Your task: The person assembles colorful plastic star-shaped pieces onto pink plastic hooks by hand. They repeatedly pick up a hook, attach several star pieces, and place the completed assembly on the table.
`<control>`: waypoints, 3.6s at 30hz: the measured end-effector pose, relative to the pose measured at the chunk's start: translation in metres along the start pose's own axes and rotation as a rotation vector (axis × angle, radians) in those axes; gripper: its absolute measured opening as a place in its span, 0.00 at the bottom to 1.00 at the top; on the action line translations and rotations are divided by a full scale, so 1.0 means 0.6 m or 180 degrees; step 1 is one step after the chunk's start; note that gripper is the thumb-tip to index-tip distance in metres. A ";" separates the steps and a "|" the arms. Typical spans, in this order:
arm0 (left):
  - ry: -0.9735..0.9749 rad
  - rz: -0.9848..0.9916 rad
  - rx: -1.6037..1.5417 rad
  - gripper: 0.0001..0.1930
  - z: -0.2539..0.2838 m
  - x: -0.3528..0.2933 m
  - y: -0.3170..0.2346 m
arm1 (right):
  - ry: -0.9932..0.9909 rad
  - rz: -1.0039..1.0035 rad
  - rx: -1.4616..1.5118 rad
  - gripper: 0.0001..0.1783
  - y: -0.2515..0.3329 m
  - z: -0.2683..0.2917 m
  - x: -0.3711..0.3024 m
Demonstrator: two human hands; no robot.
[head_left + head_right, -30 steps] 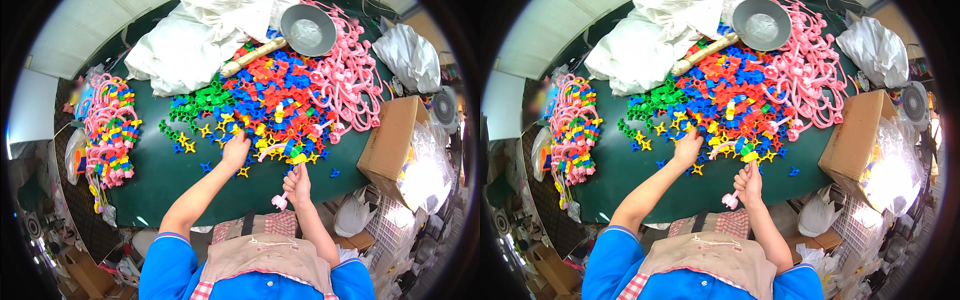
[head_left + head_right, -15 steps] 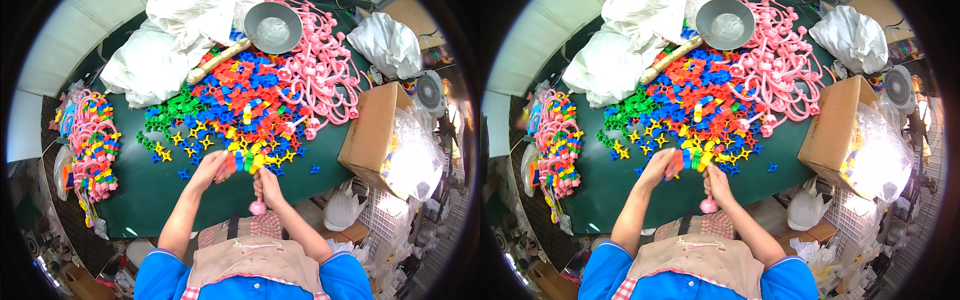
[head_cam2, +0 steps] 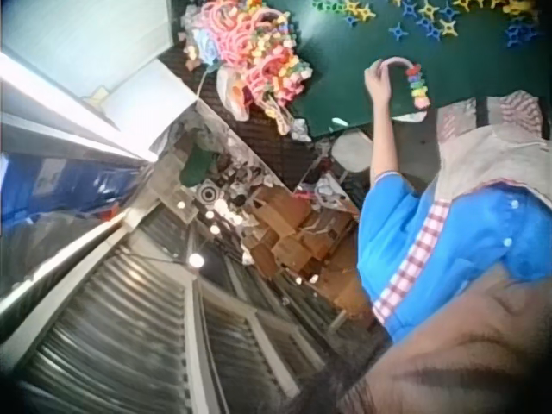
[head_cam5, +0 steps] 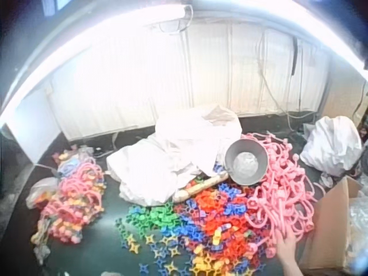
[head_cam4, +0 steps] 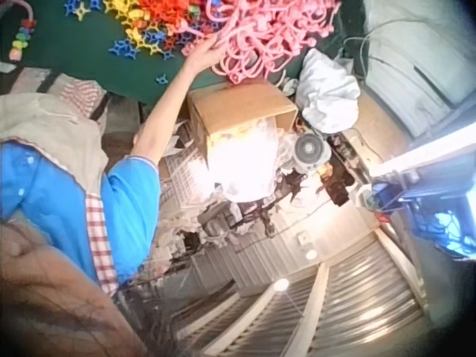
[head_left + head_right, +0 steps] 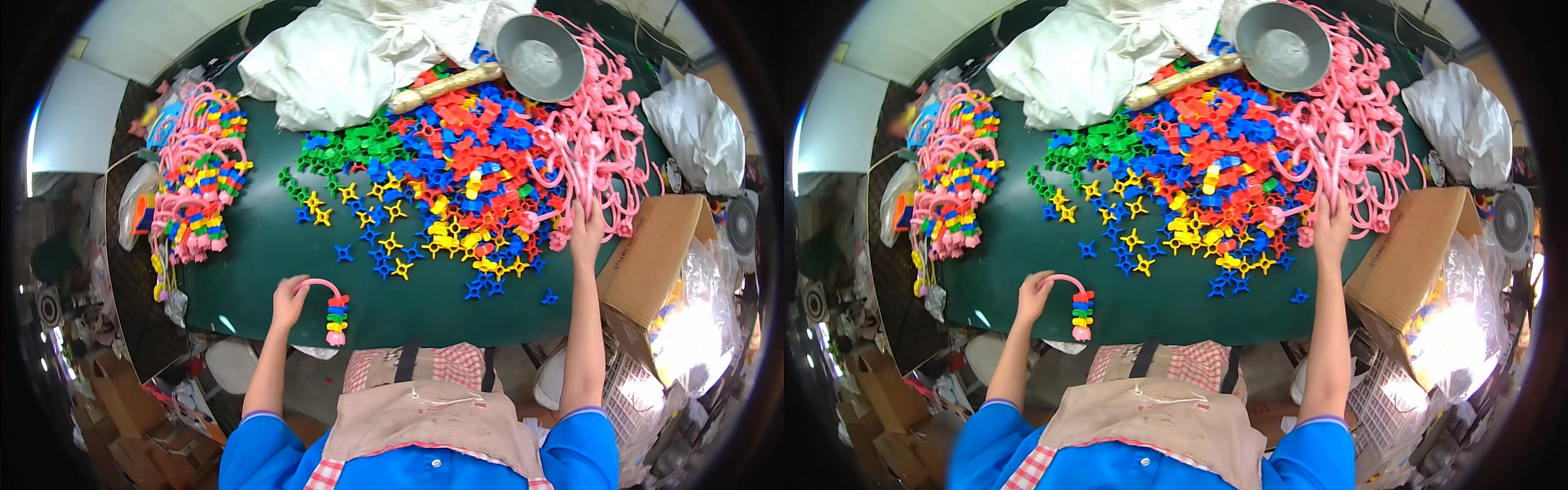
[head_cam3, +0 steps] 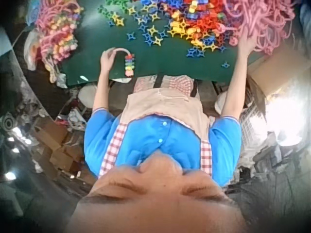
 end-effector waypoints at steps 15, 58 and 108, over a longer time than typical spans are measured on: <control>0.0291 -0.1508 0.0310 0.09 -0.182 0.070 -0.286 | 0.0059 -0.0303 0.1563 0.14 0.161 0.097 -0.194; 0.0423 -0.1439 0.0075 0.12 -0.247 0.203 -0.363 | -0.0395 -0.1401 0.2323 0.14 0.168 -0.163 -0.341; 0.1244 0.1488 -0.6102 0.03 -0.289 0.057 -0.315 | 0.0156 -0.2452 0.4210 0.20 0.159 -0.294 -0.351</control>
Point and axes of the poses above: each hand's wrist, its own x-axis towards the middle knuckle, its own z-axis out of the back of the hand, y = z × x, the point moved 8 cm from there along x, towards the middle knuckle, and after that the axes turned 8 degrees about y, right-handed, at the moved point
